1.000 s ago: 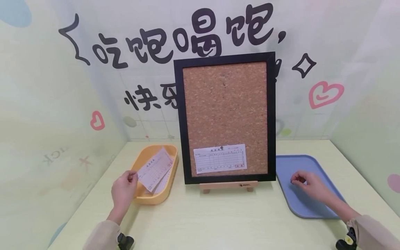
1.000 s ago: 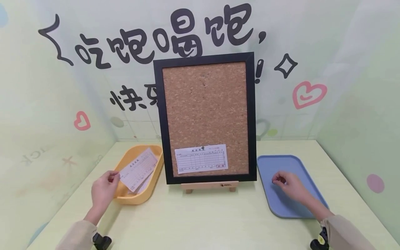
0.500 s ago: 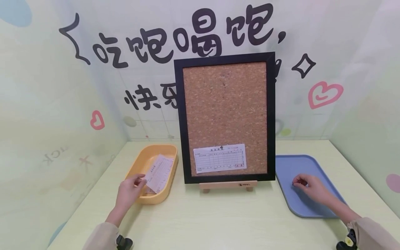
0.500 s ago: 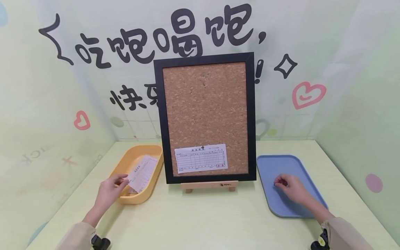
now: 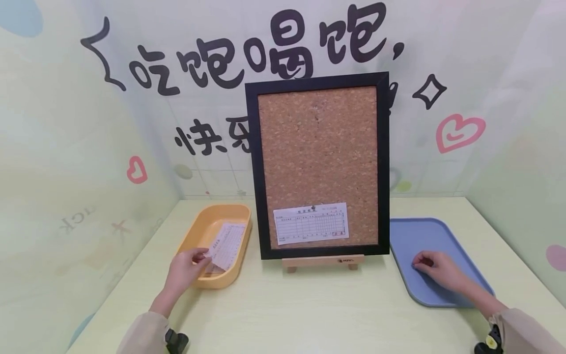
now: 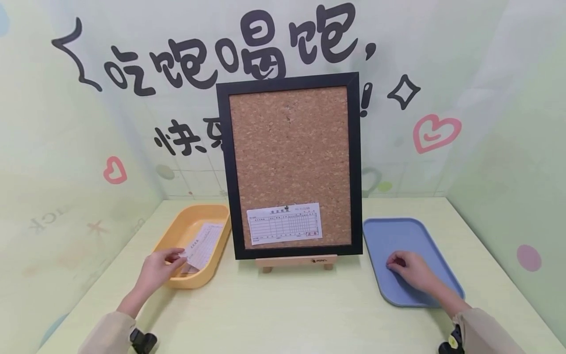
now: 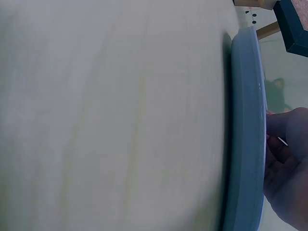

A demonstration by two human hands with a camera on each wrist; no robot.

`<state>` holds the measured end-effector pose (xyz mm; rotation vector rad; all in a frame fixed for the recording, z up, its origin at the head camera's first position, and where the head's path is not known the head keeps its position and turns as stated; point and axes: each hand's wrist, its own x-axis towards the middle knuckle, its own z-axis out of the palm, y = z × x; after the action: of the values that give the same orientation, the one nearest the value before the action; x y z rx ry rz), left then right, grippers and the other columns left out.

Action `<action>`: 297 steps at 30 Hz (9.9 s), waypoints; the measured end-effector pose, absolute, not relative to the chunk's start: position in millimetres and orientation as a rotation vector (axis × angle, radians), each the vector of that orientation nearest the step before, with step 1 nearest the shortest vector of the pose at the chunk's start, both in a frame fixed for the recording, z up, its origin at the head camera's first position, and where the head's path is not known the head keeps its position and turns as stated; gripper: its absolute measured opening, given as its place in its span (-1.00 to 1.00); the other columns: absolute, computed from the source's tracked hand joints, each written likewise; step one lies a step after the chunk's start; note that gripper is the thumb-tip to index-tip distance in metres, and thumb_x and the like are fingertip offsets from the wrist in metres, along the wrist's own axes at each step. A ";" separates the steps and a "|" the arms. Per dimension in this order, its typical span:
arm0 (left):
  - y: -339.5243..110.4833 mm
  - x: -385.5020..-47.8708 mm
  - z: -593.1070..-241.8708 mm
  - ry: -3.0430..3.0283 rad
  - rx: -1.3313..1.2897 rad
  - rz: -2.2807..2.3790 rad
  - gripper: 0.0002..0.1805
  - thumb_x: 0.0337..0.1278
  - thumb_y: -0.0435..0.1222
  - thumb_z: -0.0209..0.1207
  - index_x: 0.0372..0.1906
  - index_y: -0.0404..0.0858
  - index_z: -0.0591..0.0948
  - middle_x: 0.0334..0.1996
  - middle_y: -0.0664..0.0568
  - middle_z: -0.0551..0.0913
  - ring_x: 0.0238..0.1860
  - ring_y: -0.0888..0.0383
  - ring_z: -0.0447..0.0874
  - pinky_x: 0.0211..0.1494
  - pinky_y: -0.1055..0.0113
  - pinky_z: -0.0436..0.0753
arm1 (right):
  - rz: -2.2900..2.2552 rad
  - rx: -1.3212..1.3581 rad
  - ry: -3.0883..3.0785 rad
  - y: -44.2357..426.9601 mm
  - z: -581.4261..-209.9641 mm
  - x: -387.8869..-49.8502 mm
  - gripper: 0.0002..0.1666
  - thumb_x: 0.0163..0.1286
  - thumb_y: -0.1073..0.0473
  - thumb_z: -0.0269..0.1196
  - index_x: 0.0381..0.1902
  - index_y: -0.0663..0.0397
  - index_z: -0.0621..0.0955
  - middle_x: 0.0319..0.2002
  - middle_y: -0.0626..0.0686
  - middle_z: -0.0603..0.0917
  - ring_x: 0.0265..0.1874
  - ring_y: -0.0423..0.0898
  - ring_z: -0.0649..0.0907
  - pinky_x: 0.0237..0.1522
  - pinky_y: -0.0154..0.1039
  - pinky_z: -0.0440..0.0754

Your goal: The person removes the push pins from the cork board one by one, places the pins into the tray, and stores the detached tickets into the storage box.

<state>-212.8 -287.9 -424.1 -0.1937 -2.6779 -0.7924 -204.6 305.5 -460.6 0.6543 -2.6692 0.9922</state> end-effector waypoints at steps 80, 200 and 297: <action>-132.5 -241.1 -418.2 -2.387 -0.333 -1.003 0.16 -0.22 -0.21 0.40 0.42 -0.08 -0.15 0.39 -0.07 0.04 0.33 -0.04 0.12 0.26 0.05 0.27 | 0.909 0.865 -2.543 129.3 -341.7 -261.2 -0.87 0.16 0.36 0.22 -0.29 0.16 0.60 -0.39 0.02 0.65 -0.50 -0.21 0.54 -0.44 -0.35 0.55; -130.8 -242.0 -421.3 -2.336 -0.388 -1.021 0.14 -0.21 -0.24 0.39 0.43 -0.15 -0.12 0.39 -0.10 0.04 0.35 -0.01 0.05 0.30 0.10 0.22 | 0.799 0.510 -2.309 82.2 -362.0 -264.6 -0.95 0.14 0.28 0.24 -0.49 0.14 0.59 -0.64 -0.05 0.53 -0.70 -0.23 0.42 -0.66 -0.39 0.34; -132.5 -242.0 -421.1 -2.345 -0.373 -1.043 0.14 -0.21 -0.25 0.39 0.43 -0.13 -0.12 0.39 -0.09 0.05 0.35 -0.01 0.07 0.29 0.10 0.24 | 0.644 0.756 -2.589 92.1 -333.1 -269.8 -0.93 0.19 0.29 0.23 -0.37 0.15 0.66 -0.48 0.02 0.67 -0.63 -0.23 0.49 -0.57 -0.37 0.47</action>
<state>-242.0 -132.5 -421.1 -0.3732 -2.3450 -1.0430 -269.8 92.1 -333.1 0.7565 -2.5887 0.6445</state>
